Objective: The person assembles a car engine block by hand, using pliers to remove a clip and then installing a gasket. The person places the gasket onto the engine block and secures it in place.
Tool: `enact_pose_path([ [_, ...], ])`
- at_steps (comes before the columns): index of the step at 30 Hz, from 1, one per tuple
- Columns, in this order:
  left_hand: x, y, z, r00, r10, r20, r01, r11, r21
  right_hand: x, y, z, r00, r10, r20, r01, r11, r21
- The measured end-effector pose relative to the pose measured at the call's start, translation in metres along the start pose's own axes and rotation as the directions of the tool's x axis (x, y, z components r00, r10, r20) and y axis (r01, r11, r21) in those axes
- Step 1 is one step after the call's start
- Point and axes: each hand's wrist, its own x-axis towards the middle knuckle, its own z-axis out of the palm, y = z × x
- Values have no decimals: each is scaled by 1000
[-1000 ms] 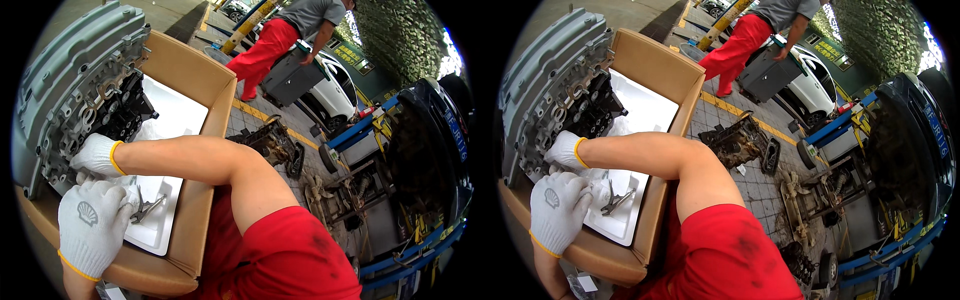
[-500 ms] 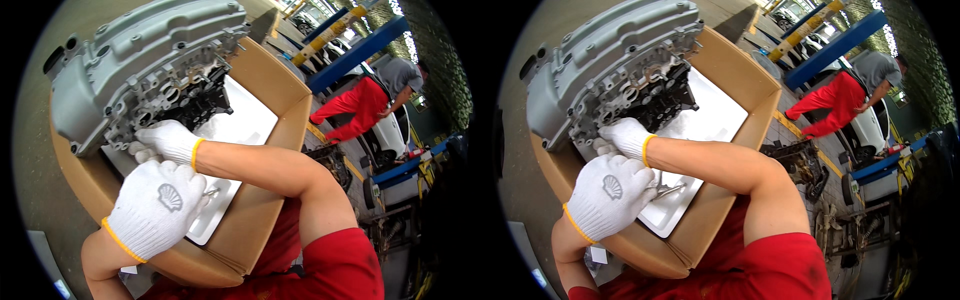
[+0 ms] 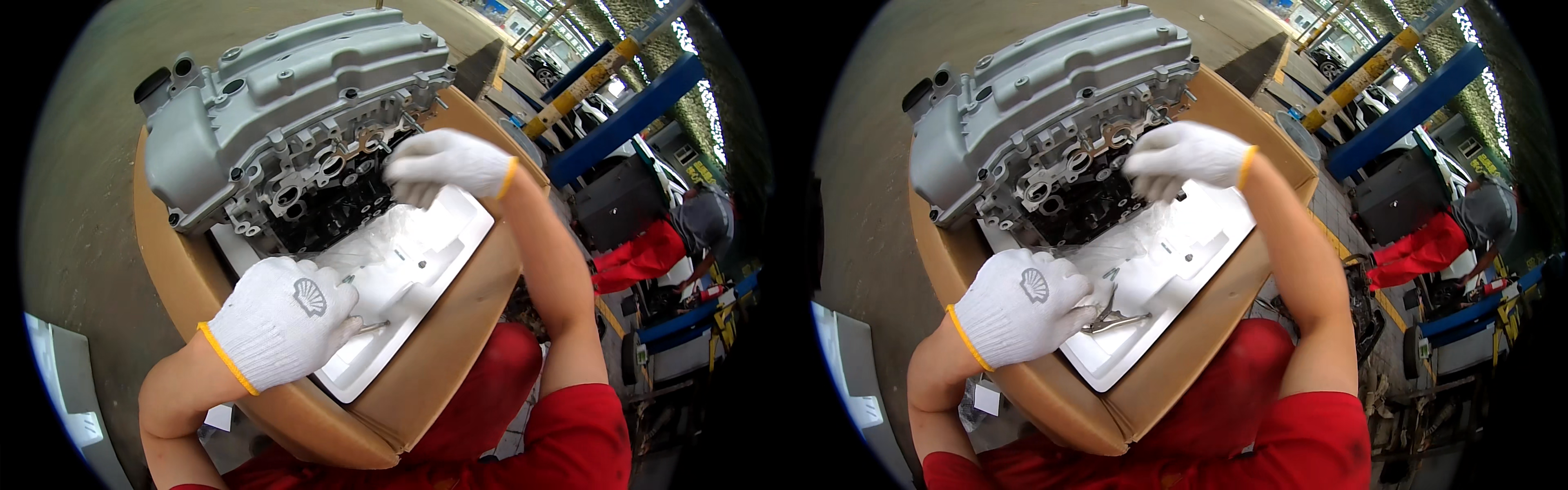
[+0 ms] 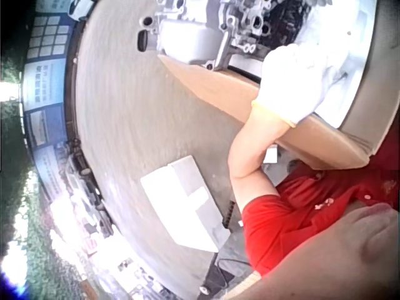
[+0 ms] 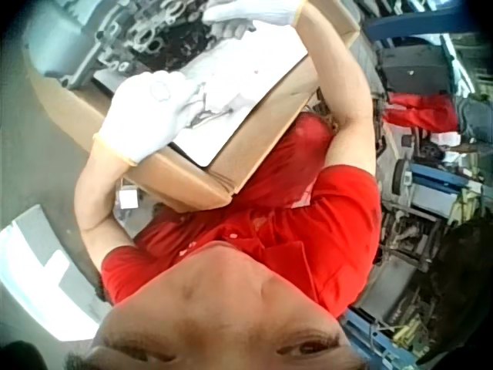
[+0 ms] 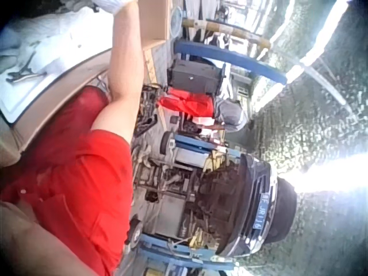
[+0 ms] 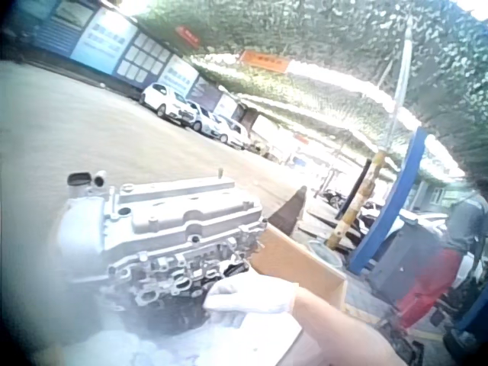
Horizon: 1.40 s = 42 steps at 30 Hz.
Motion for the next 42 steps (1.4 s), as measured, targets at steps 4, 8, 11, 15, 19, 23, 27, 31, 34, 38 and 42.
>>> enact_pose_path([
  [4,6,3,-4,998,-8,66,7,1000,24,-4,39,-64,787,-84,-611,143,989,48],
  [8,8,3,-2,997,-13,77,12,1000,12,33,64,-65,504,-330,-798,-119,889,-443],
  [11,8,2,-5,997,-12,75,12,1000,-8,53,62,-54,552,-283,-785,-169,883,-437],
  [15,6,3,-2,999,-10,52,10,1000,0,58,66,-46,475,-244,-845,-197,907,-372],
  [19,9,3,-6,996,-9,86,10,1000,-8,56,65,-38,411,-319,-854,-269,853,-448],
  [23,10,3,-7,994,-10,106,11,1000,-15,56,67,-39,394,-371,-841,-276,825,-493],
  [27,9,2,-5,995,-13,98,16,1000,-22,51,60,-37,423,-316,-849,-351,807,-475],
  [31,8,2,-5,997,-3,75,5,1000,-24,52,64,-35,399,-357,-845,-316,811,-492],
  [34,8,1,-9,993,-14,117,17,1000,-24,54,61,-33,386,-385,-838,-313,800,-511],
  [38,8,-1,-6,996,-6,92,7,1000,-14,51,59,-33,405,-331,-852,-306,829,-468],
  [42,5,-5,2,999,34,12,-34,999,5,59,77,-41,386,-419,-822,-181,839,-513],
])
